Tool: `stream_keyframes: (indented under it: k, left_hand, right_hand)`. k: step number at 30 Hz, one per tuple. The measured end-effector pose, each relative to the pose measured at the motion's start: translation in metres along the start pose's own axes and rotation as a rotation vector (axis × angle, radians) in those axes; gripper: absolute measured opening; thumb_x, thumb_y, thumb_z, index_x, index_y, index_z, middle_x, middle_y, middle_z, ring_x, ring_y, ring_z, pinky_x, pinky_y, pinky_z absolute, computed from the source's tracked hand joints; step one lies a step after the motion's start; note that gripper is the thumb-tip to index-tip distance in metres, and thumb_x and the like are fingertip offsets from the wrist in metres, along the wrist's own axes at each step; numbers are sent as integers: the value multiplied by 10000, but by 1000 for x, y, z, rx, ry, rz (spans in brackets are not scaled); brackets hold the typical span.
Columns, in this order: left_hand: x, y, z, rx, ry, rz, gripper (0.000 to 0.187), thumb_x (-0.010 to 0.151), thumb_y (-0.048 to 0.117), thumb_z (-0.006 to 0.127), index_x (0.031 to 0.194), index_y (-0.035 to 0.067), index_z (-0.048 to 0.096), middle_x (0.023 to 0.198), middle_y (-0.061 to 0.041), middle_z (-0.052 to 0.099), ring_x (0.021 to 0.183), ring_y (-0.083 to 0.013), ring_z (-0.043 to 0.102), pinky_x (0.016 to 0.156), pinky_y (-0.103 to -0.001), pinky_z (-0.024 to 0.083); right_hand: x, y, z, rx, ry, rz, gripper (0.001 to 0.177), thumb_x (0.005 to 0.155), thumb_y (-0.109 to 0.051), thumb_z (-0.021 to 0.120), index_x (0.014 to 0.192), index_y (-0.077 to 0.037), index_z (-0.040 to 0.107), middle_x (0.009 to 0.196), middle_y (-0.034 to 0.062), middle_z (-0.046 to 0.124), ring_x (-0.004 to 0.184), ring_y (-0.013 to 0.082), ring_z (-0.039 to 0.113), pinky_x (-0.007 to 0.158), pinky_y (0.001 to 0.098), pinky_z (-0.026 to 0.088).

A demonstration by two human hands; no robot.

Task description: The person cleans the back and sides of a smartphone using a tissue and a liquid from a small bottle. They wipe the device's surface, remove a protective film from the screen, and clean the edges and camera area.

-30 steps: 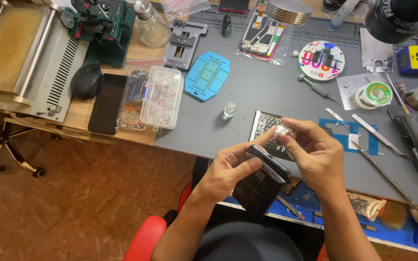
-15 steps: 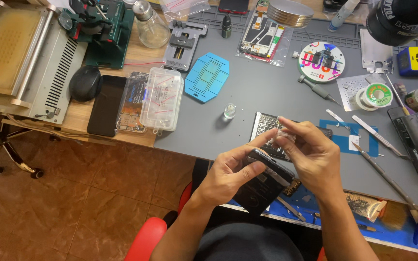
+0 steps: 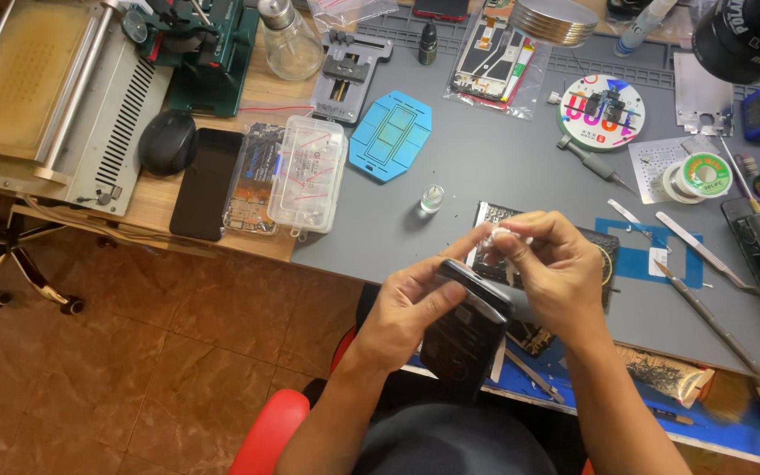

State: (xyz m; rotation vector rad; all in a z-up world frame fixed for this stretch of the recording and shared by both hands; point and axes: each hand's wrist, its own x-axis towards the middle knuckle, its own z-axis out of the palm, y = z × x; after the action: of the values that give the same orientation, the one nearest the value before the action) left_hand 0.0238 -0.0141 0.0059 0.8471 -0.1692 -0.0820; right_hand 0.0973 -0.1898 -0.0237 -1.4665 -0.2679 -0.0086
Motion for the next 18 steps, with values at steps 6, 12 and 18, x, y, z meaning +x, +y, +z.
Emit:
stream_keyframes:
  k: [6, 12, 18]
  left_hand:
    - [1, -7, -52, -179, 197, 55, 511, 1050, 84, 574, 1525, -84, 490, 1384, -300, 647, 1114, -306, 734, 983, -452, 614]
    - [-4, 8, -51, -268, 248, 67, 361, 1039, 124, 609, 1366, -25, 637, 1642, -239, 425, 1187, -358, 698, 923, -419, 654]
    - [-6, 5, -60, -321, 247, 22, 272, 1035, 171, 624, 1263, 38, 691, 1685, -216, 373, 1317, -526, 576, 892, -418, 654]
  right_hand:
    - [34, -16, 16, 43, -165, 72, 123, 1019, -75, 683, 1072, 14, 617, 1303, 201, 688, 901, 230, 766, 734, 347, 637]
    - [53, 7, 38, 175, -334, 194, 152, 1044, -102, 616, 1105, 23, 555, 1492, 230, 599, 1002, 247, 761, 849, 420, 675]
    - [48, 6, 28, 326, -354, 234, 150, 1052, -132, 598, 1130, -19, 537, 1366, 249, 677, 1049, 278, 765, 955, 444, 645]
